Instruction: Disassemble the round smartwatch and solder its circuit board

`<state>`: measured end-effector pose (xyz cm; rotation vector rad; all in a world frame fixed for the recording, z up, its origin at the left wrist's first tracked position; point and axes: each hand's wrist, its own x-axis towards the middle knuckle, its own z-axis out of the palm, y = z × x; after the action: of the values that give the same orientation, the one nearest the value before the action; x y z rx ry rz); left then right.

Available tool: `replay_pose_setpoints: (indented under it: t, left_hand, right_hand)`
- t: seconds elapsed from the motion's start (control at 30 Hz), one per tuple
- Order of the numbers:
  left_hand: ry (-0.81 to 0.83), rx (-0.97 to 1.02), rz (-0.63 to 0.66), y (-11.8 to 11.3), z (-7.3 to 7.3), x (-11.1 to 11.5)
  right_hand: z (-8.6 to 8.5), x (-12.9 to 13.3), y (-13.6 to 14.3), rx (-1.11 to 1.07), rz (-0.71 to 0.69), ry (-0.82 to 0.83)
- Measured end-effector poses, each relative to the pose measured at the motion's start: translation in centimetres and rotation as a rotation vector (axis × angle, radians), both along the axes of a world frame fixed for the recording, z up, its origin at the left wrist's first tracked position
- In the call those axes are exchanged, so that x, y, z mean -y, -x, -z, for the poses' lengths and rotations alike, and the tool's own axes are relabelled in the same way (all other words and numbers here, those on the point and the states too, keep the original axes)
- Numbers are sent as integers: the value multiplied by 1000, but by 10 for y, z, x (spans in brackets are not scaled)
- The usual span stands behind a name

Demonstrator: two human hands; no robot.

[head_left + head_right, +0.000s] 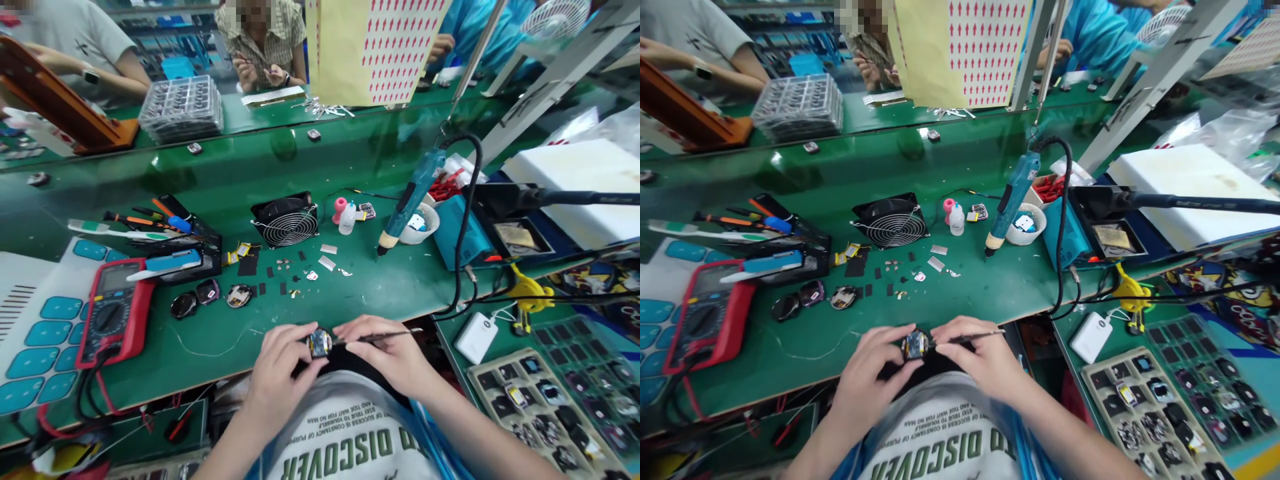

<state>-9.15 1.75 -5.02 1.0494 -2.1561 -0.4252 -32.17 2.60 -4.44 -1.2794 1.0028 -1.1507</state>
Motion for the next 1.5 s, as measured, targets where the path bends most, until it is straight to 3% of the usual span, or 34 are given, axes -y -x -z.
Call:
replay_pose_setpoints:
  t: [0.1,0.2,0.43,0.57,0.77,1.0,1.27,1.5]
  left_hand:
    - [39,101,-94,-1,23,8]
    - [23,134,-110,-4,31,10]
    - [-45,64,97,-16,31,14]
    - [-85,41,99,-16,33,16]
    - [-101,37,74,-13,32,18]
    - [-66,93,95,-12,32,19]
    - [5,171,144,-13,35,22]
    - [8,185,136,-12,33,22]
  right_hand:
    - [25,10,-7,-12,45,-87]
    - [37,14,-11,-46,43,-106]
    - [34,16,-15,-154,-22,76]
    - [31,14,-17,-197,7,193]
    - [32,11,-17,-248,17,231]
    - [34,12,-13,-297,-55,312]
    - [38,10,-8,-267,11,304]
    - [39,8,-8,-272,-30,334]
